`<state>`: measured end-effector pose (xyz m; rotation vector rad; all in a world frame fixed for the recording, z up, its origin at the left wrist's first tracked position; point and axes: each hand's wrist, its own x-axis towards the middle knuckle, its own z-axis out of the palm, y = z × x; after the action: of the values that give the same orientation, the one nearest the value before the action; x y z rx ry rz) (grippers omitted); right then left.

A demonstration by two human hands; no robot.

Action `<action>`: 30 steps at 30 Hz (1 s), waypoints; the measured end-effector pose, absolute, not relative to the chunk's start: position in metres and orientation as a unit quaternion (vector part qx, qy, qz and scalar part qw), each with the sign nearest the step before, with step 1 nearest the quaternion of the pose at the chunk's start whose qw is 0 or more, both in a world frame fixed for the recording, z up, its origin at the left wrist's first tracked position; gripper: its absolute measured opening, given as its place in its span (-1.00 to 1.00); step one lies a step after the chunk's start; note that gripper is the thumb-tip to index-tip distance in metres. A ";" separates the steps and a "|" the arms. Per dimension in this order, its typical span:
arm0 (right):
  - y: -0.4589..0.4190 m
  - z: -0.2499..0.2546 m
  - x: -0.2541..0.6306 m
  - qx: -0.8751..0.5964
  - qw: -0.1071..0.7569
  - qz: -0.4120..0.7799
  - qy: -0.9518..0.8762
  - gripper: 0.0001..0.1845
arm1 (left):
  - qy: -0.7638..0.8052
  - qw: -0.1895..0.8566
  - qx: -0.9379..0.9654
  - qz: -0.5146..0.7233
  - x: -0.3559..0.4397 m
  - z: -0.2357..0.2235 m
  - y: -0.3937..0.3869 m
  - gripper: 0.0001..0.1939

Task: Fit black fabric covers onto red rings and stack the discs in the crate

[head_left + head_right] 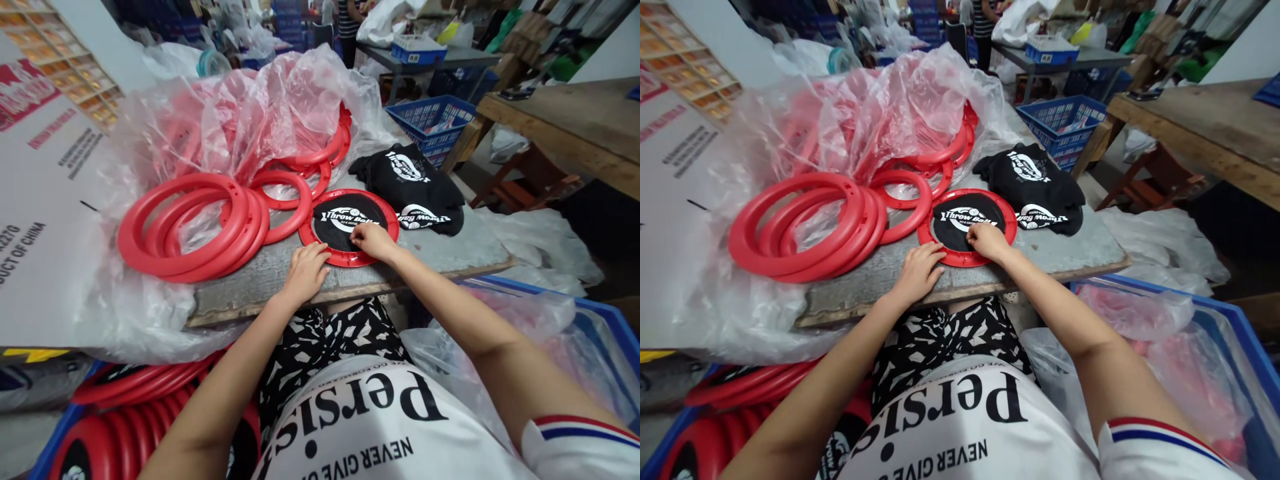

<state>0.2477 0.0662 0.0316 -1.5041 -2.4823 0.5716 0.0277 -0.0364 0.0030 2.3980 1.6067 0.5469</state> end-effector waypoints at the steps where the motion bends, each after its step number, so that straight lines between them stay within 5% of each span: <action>1: 0.065 0.028 0.248 -0.502 0.086 0.198 -0.837 -0.90 | 0.546 0.095 0.810 0.189 0.028 0.003 -0.034 -0.63; 11: 0.056 0.032 0.227 -0.353 0.004 0.184 -0.918 -0.83 | 0.507 0.067 0.852 0.112 0.067 0.022 -0.084 -0.57; 17: 0.038 0.021 0.232 -0.355 0.051 0.173 -0.917 -0.94 | 0.491 0.116 0.850 0.150 0.077 0.017 -0.114 -0.58; 20: 0.034 0.019 0.233 -0.382 0.068 0.150 -0.909 -0.80 | 0.492 0.127 0.847 0.155 0.074 0.016 -0.110 -0.60; 30: 0.032 0.031 0.231 -0.386 0.039 0.147 -0.910 -0.84 | 0.473 0.127 0.828 0.271 0.062 0.011 -0.109 -0.67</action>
<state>0.2306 0.0324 0.0305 -1.1831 -2.7895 0.4517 0.0624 -0.1094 0.0111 2.4115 1.3782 0.7884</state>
